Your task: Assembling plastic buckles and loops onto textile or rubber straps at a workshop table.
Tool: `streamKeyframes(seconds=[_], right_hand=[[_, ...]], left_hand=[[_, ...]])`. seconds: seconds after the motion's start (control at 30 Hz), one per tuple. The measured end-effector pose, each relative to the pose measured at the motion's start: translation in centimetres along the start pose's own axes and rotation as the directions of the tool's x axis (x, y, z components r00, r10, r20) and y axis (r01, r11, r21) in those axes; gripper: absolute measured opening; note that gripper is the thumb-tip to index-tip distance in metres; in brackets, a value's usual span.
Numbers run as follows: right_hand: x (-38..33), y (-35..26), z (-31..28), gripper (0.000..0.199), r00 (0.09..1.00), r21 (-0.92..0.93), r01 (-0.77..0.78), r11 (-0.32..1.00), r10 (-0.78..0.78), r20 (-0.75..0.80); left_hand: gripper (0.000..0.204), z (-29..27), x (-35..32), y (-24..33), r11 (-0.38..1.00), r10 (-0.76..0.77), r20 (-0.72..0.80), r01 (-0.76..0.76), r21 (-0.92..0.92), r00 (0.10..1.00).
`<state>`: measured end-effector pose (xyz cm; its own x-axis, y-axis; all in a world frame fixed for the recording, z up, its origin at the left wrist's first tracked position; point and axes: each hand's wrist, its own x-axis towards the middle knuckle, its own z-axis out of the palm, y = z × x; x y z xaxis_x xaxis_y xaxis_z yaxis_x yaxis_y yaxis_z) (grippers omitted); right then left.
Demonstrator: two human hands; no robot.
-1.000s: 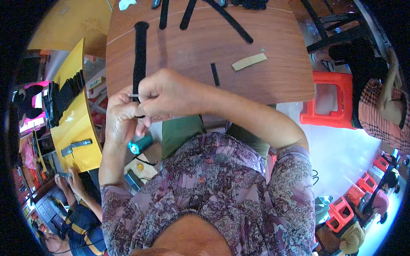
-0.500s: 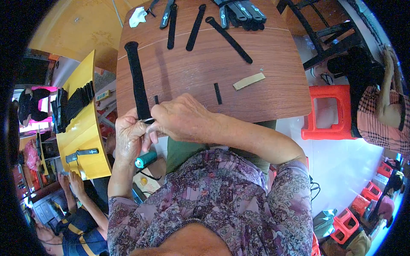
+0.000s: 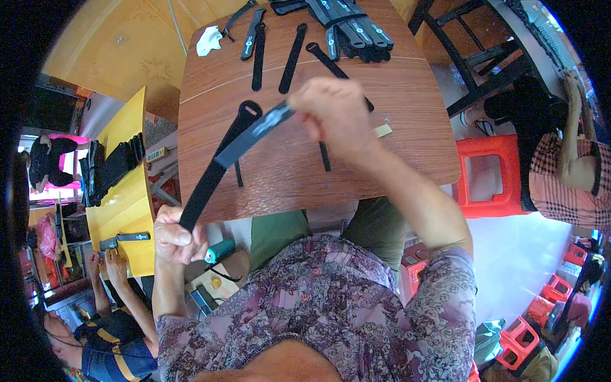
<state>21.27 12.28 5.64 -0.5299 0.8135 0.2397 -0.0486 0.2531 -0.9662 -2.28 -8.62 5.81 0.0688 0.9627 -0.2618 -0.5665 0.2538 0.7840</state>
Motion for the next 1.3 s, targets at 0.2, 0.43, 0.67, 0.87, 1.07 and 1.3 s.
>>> streamKeyframes(seconds=[0.2,0.43,0.67,0.87,1.07,1.3], right_hand=[[2.9,0.8,-7.5,0.019,0.92,0.249,-0.122,0.961,0.203,-0.334],[4.3,0.7,-16.9,0.014,0.694,0.202,-0.062,0.977,0.188,-0.695],[1.9,-2.8,-18.6,0.018,0.86,-0.057,-0.052,0.997,0.015,-0.511],[1.1,-3.0,-14.7,0.018,0.885,-0.085,-0.039,0.996,-0.005,-0.466],[-0.1,-2.7,-13.8,0.019,0.895,-0.122,-0.075,0.99,0.013,-0.445],[-0.8,-3.2,-12.4,0.02,0.906,-0.134,-0.16,0.978,0.092,-0.412]], left_hand=[[0.023,-3.1,-1.5,0.4,0.995,0.088,-0.024,-0.088,-0.037,0.996],[0.013,-5.3,-2.5,1.4,0.96,0.226,-0.073,-0.235,-0.15,0.971],[0.028,-5.7,3.2,3.3,0.941,0.311,-0.286,-0.25,0.229,0.907],[0.028,-4.1,16.1,5.3,0.893,0.352,-0.214,-0.258,0.37,0.911],[0.019,-3.7,24.7,3.5,0.897,0.336,-0.401,-0.16,0.412,0.853],[0.034,-2.5,26.0,3.9,0.779,0.146,-0.446,0.175,0.602,0.883]])
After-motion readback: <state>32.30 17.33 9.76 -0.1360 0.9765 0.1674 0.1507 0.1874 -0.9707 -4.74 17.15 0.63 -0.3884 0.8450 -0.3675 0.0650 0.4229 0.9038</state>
